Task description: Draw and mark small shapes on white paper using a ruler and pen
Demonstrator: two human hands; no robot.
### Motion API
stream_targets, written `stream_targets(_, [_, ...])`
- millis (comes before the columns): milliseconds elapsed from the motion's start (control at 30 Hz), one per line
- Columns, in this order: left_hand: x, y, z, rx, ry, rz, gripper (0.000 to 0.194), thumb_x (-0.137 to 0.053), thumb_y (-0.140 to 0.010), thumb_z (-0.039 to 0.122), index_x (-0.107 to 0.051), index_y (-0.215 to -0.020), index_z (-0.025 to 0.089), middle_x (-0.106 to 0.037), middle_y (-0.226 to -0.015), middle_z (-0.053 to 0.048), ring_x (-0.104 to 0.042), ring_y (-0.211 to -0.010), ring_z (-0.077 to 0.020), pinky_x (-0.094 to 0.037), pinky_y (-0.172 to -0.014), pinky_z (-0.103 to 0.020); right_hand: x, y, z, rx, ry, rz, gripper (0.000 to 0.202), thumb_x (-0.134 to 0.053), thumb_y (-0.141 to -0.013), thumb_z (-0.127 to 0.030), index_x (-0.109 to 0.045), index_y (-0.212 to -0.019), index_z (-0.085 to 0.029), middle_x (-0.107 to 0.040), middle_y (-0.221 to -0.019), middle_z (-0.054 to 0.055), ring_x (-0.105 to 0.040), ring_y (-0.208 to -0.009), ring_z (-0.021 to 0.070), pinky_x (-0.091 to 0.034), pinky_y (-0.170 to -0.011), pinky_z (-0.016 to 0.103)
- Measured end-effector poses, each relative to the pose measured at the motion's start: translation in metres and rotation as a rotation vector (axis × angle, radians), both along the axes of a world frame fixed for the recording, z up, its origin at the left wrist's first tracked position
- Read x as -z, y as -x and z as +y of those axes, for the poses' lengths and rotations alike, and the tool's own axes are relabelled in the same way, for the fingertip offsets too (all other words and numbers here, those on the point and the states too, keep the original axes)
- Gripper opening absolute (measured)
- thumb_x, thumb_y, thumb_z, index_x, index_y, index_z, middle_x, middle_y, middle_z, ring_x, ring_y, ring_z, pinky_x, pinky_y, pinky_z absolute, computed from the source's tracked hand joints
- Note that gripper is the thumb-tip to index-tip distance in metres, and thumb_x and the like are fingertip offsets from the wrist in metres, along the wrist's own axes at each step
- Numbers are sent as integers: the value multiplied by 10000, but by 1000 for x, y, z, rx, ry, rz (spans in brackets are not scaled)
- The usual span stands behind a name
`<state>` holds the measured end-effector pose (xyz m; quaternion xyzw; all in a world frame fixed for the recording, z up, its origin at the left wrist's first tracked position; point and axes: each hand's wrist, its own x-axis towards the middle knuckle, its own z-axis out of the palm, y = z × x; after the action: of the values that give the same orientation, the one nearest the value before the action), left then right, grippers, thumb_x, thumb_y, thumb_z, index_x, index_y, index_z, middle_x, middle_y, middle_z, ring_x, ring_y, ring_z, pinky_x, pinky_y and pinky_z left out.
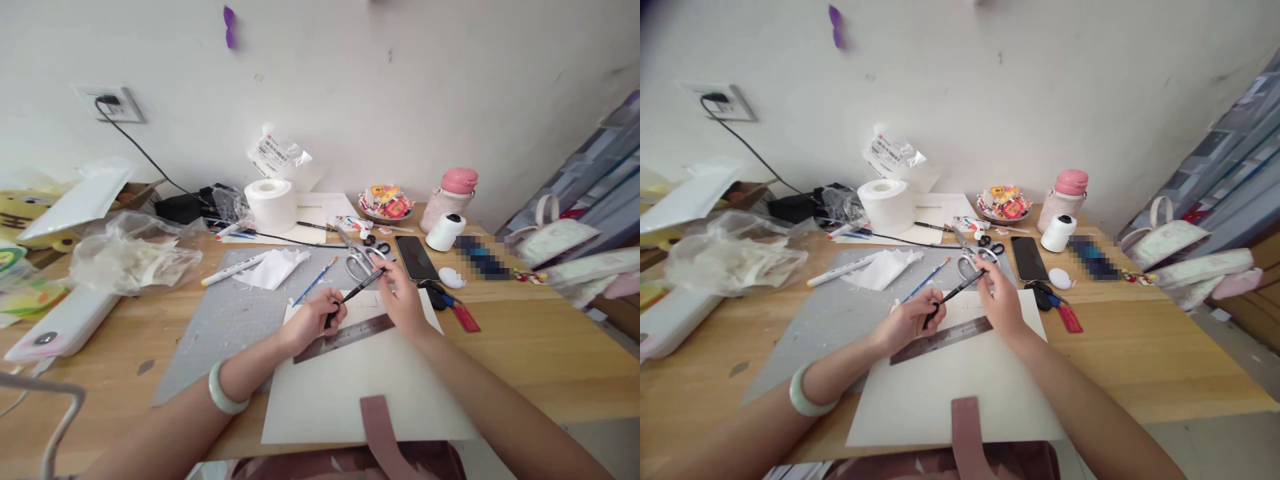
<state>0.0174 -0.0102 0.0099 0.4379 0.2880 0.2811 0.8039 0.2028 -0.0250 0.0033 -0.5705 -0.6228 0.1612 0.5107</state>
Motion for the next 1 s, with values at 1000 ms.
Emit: stream_targets(1000, [21,11,32,-229,-479,459,324,-525,-760,301,-486,-1049,160,-617,-1090,-86,-604,-722,-120,-474,-711,-282,12,3,5,-166,255,273,333,-429,-828,-470,-537,-943,-177,-494,-576,-27,-491,-519,105,-426,-502,235])
